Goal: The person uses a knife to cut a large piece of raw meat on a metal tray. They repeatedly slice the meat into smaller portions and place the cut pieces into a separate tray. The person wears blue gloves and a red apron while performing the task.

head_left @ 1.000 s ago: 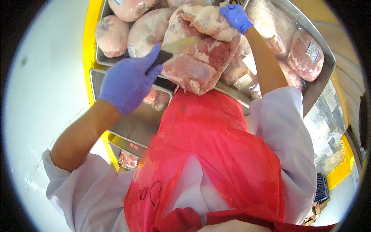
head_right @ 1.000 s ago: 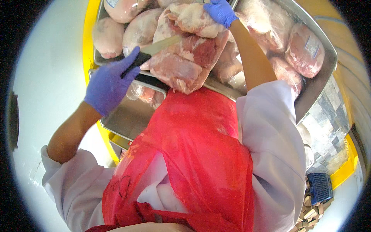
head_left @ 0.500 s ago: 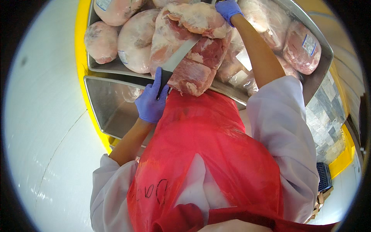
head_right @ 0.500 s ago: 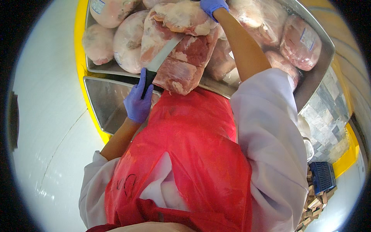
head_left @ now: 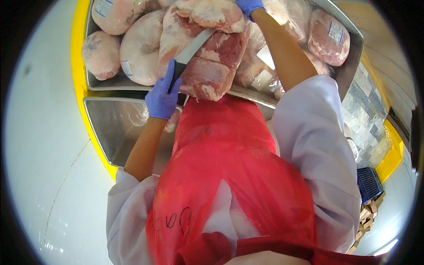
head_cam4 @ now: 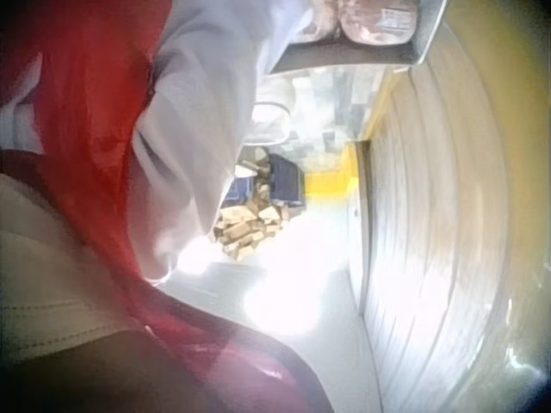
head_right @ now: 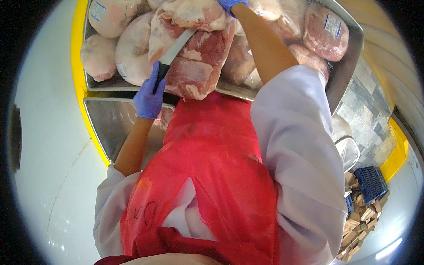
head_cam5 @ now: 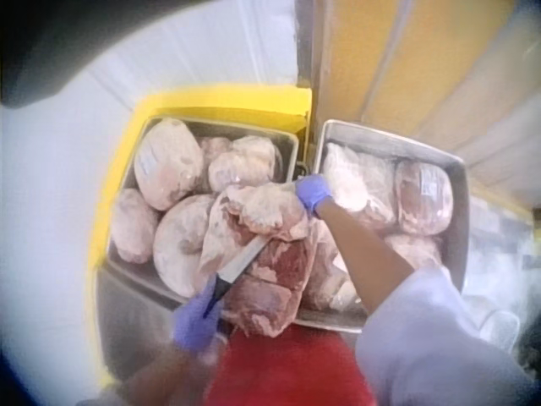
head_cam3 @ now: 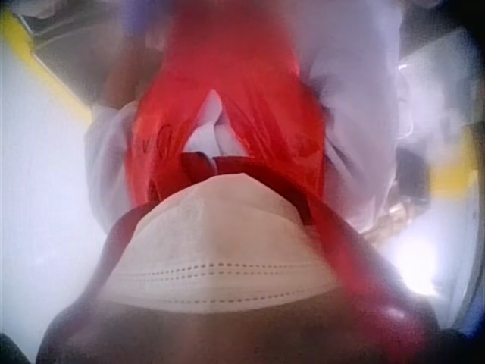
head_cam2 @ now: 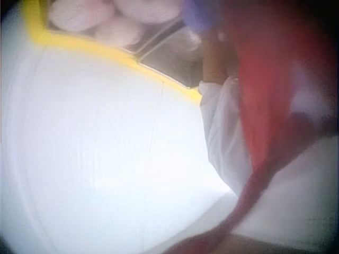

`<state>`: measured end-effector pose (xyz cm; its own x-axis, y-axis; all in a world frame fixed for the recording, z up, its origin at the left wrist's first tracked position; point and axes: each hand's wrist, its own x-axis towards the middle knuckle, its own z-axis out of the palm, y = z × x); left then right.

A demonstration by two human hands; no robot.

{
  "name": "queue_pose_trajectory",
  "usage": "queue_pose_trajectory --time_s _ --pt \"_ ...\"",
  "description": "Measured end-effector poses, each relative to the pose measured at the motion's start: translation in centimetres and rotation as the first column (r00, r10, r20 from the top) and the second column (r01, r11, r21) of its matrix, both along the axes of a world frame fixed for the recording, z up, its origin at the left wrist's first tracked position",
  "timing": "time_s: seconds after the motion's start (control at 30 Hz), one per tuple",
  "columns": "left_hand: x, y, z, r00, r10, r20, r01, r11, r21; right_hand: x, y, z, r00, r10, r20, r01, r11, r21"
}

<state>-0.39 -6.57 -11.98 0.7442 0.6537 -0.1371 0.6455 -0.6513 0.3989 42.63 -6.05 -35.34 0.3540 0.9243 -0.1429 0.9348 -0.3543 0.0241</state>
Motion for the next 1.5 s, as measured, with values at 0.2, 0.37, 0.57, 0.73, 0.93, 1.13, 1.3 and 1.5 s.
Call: queue_pose_trajectory --time_s 0.2,0.37,0.57,0.73,0.93,1.13,1.3,1.5 --pt "-1.2 -1.3 5.2 0.996 0.042 -0.080 -0.044 0.999 -0.017 -2.8 -7.7 12.5 -0.201 -0.062 -0.978 0.792 0.577 -0.200" --pt "-1.9 -1.8 7.1 0.994 0.082 -0.070 -0.084 0.996 -0.026 -6.5 -5.9 14.7 -0.706 0.288 -0.647 0.702 0.404 -0.587" --pt "-1.9 -2.7 8.0 0.986 0.119 -0.118 -0.124 0.992 -0.034 -2.9 -6.0 11.1 -0.757 0.320 -0.570 0.647 0.493 -0.582" --pt "-3.4 -2.9 8.3 0.985 0.125 -0.119 -0.132 0.990 -0.049 -0.2 -6.7 10.6 -0.735 0.324 -0.595 0.674 0.436 -0.596" --pt "-4.7 -3.1 8.8 0.994 0.107 -0.036 -0.109 0.991 -0.075 -4.9 -10.5 14.4 -0.242 -0.204 -0.949 0.842 0.441 -0.310" --pt "-3.5 -4.1 11.2 0.993 0.042 -0.113 -0.043 0.999 -0.009 -5.4 -12.3 12.1 -0.588 0.216 -0.780 0.809 0.157 -0.566" --pt "0.2 -4.4 12.1 0.991 0.027 -0.128 -0.027 1.000 0.002 -2.3 -10.6 12.1 -0.551 0.137 -0.823 0.820 0.273 -0.504" --pt "4.0 -4.5 12.4 0.968 0.061 -0.242 -0.065 0.998 -0.006 -7.0 -11.7 16.8 -0.578 0.234 -0.782 0.814 0.228 -0.534"
